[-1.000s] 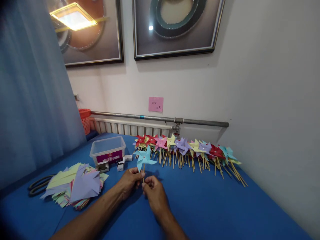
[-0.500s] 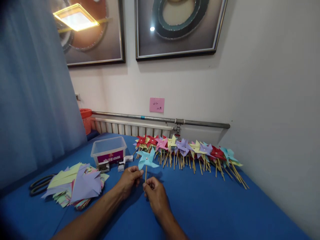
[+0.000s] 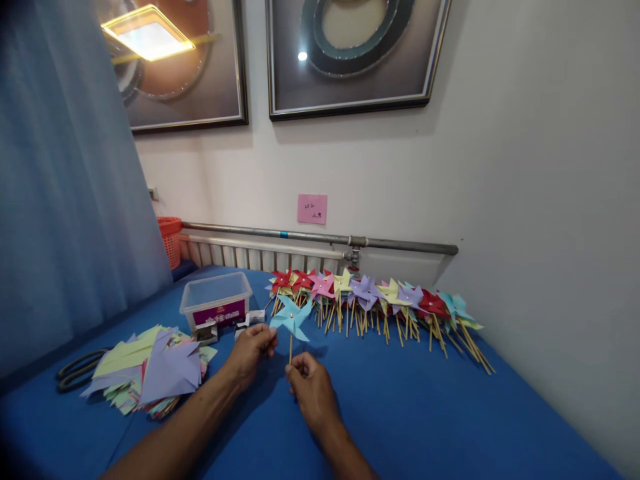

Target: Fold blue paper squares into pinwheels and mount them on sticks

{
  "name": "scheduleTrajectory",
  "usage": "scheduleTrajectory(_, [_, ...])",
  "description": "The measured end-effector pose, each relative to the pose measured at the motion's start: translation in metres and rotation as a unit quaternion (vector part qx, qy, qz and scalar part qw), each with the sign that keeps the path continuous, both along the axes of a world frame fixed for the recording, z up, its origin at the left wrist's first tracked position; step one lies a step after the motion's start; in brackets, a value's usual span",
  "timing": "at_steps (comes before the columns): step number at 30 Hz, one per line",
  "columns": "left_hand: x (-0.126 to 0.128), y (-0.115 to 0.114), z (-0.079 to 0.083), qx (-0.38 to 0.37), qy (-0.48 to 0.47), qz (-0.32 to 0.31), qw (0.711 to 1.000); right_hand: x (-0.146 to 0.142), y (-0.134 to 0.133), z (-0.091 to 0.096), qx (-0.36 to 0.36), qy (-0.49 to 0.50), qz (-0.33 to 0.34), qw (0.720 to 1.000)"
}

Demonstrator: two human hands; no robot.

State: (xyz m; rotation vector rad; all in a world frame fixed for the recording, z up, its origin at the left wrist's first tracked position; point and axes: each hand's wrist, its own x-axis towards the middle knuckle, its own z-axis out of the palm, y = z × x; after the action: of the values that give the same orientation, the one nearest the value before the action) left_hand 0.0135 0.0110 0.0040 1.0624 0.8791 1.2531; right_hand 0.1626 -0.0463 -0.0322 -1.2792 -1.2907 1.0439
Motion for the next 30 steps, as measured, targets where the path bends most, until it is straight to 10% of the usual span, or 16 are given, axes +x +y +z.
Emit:
scheduleTrajectory(12, [-0.020,0.010,0.016,0.004,-0.064,0.064,0.996,-0.002,-0.006,0.005,0.003,-0.026,0.035,0.999])
scheduleTrajectory(30, [0.005,-0.006,0.003,0.032,0.094,-0.018,0.995,0.001,-0.002,-0.001,0.014,-0.031,0.014,0.999])
